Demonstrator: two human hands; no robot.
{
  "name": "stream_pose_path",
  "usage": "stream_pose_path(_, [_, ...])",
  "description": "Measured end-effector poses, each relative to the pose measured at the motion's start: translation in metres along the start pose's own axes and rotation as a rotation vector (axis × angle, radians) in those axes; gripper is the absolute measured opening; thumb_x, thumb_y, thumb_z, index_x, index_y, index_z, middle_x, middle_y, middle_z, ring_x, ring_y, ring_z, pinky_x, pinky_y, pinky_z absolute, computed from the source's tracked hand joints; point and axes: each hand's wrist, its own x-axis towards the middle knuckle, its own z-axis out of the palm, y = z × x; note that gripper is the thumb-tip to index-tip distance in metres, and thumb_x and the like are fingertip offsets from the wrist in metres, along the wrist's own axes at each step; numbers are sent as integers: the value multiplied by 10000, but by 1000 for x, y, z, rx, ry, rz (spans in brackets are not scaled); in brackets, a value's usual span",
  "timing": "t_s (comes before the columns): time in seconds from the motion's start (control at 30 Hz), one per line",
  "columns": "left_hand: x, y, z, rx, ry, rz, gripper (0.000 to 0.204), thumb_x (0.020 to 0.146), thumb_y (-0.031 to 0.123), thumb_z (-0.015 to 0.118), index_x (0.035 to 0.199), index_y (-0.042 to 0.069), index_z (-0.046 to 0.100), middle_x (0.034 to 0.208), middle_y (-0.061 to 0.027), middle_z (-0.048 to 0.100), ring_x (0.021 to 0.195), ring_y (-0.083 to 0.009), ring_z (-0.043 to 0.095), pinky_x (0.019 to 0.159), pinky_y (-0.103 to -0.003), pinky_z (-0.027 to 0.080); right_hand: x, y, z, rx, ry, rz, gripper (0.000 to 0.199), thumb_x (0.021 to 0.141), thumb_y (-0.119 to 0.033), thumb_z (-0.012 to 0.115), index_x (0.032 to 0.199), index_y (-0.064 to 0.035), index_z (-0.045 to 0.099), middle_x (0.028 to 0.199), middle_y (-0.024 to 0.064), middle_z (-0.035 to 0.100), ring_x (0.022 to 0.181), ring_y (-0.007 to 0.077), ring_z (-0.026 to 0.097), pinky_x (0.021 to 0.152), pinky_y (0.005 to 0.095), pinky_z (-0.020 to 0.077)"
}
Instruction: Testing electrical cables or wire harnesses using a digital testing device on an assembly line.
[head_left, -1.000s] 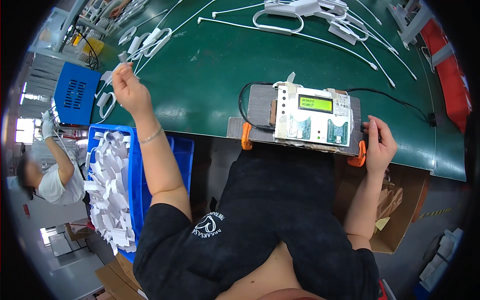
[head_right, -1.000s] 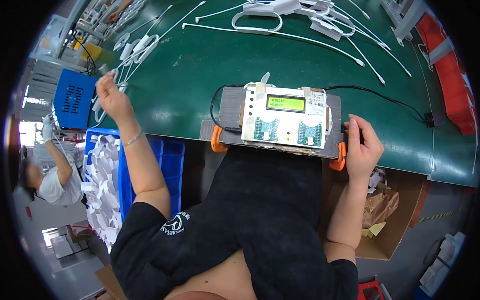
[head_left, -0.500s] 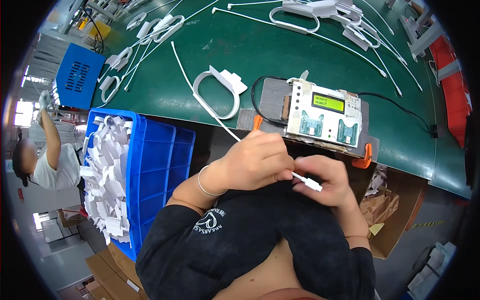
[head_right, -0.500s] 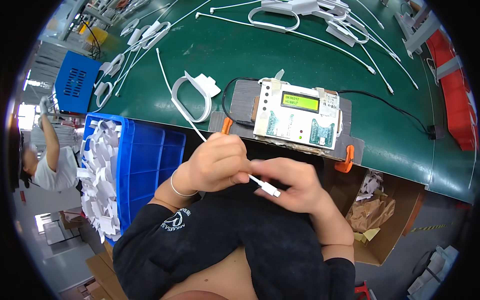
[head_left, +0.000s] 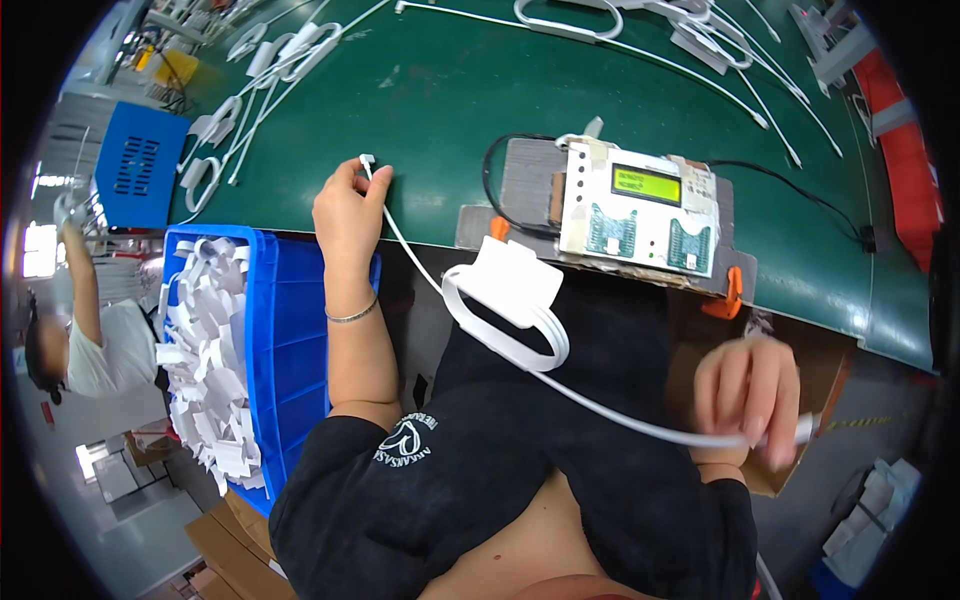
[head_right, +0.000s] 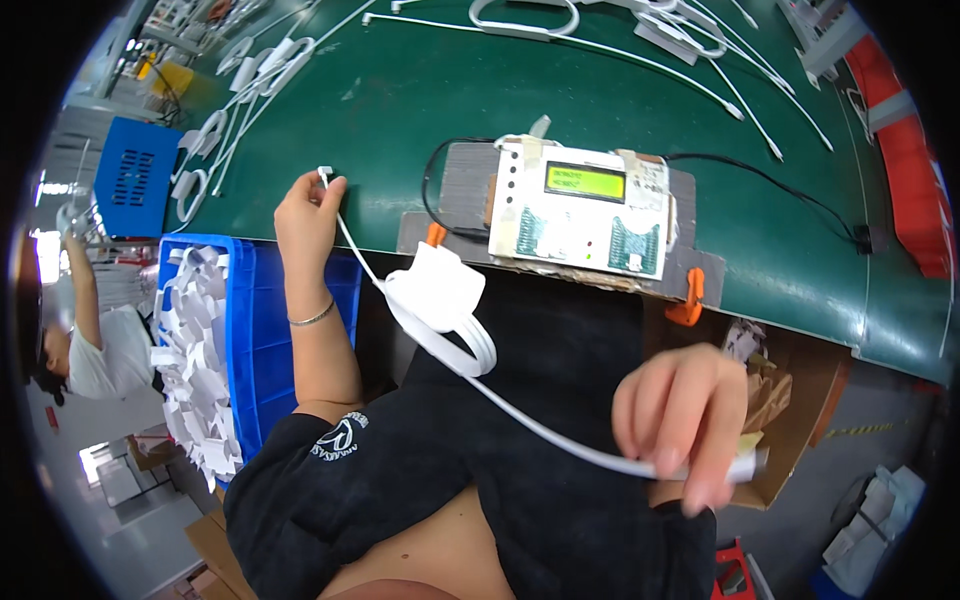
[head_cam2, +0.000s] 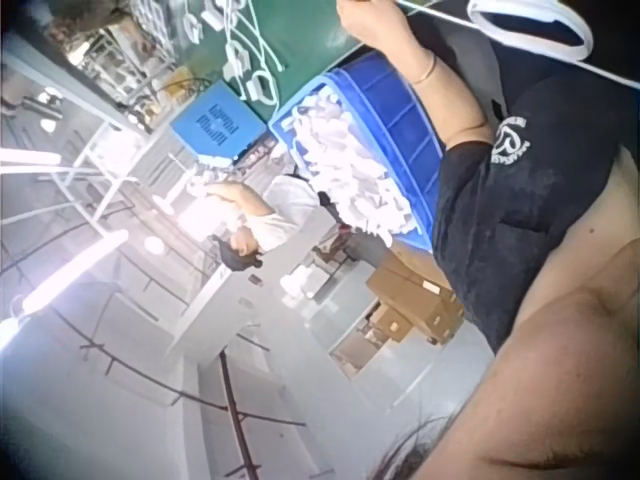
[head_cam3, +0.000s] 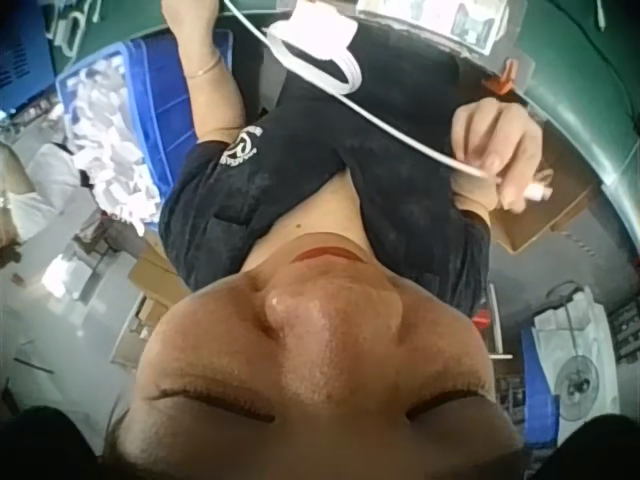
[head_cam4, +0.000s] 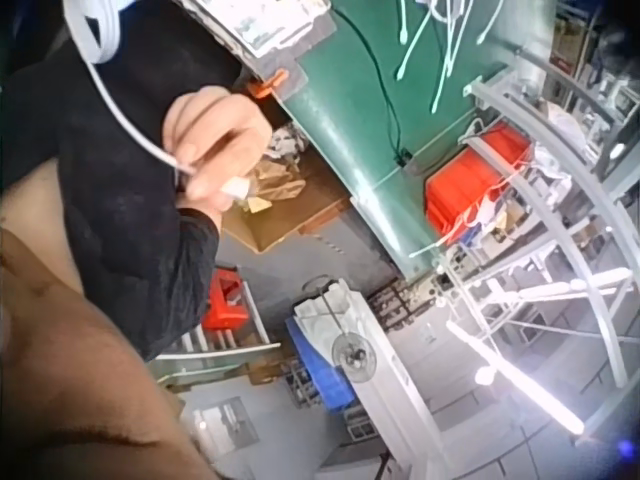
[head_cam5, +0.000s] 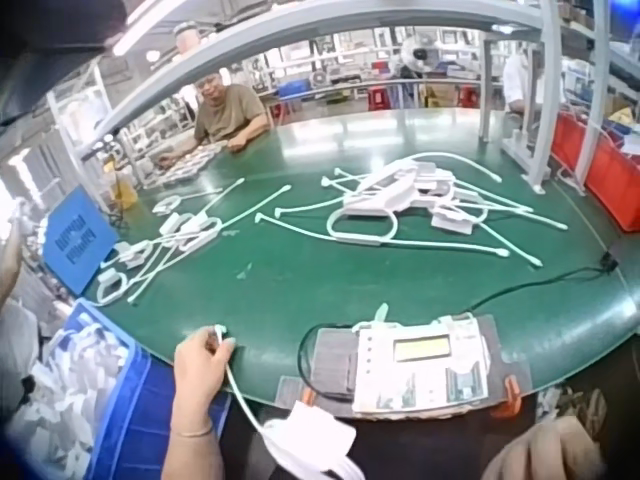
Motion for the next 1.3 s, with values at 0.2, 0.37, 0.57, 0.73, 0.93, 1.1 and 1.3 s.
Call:
stream_pose_path(0.2, [-30, 41, 4, -681, -218, 317, 143, 854, 121, 615, 881, -17, 643, 660, -25, 581, 581, -72, 520, 539, -211, 408, -39, 6, 17, -719, 1137, 458, 320, 949, -220, 457, 813, 47, 569, 598, 58, 506, 499, 102, 438, 455, 219, 341])
stream_pose_path(0.37, [-72, 81, -2, -994, -308, 674, 192, 861, 165, 604, 888, -25, 627, 706, -62, 573, 587, -146, 543, 523, -240, 421, -51, 30, 12, -623, 1273, 625, 322, 946, -188, 455, 710, 11, 547, 506, 24, 464, 411, 89, 399, 410, 212, 320])
stream_pose_path(0.57, [-84, 108, 1, -577, -452, 997, 196, 783, 240, 674, 835, 62, 611, 694, -60, 497, 592, -239, 529, 517, -338, 422, -49, 42, 14, -584, 1331, 448, 315, 943, -175, 447, 686, -6, 521, 493, 17, 431, 401, 90, 361, 400, 218, 307])
stream_pose_path(0.73, [-91, 116, 8, -410, -370, 977, 133, 785, 180, 664, 804, 63, 604, 670, -58, 478, 597, -229, 539, 520, -340, 423, -55, 40, 10, -561, 1302, 424, 318, 943, -190, 448, 684, -15, 505, 496, 15, 416, 416, 89, 359, 398, 222, 301])
stream_pose_path(0.93, [-89, 117, 11, -346, -358, 937, 138, 770, 166, 675, 761, 59, 589, 673, -60, 489, 606, -233, 540, 530, -347, 429, -51, 44, 10, -570, 1319, 370, 317, 948, -188, 441, 693, -12, 510, 499, 13, 419, 414, 84, 354, 404, 221, 305])
stream_pose_path(1.1, [-93, 117, 15, -305, -320, 928, 152, 744, 180, 696, 763, 75, 587, 679, -44, 499, 622, -213, 526, 544, -332, 407, -45, 44, 11, -598, 1345, 394, 326, 955, -203, 435, 718, 1, 528, 501, 23, 440, 411, 88, 375, 404, 221, 314])
stream_pose_path(1.3, [-96, 115, 23, -421, -128, 819, 186, 667, 160, 741, 754, 112, 583, 720, -13, 532, 695, -210, 512, 587, -321, 352, -44, 38, 10, -675, 1326, 506, 337, 955, -227, 443, 775, 29, 570, 532, 45, 501, 436, 98, 440, 421, 213, 342])
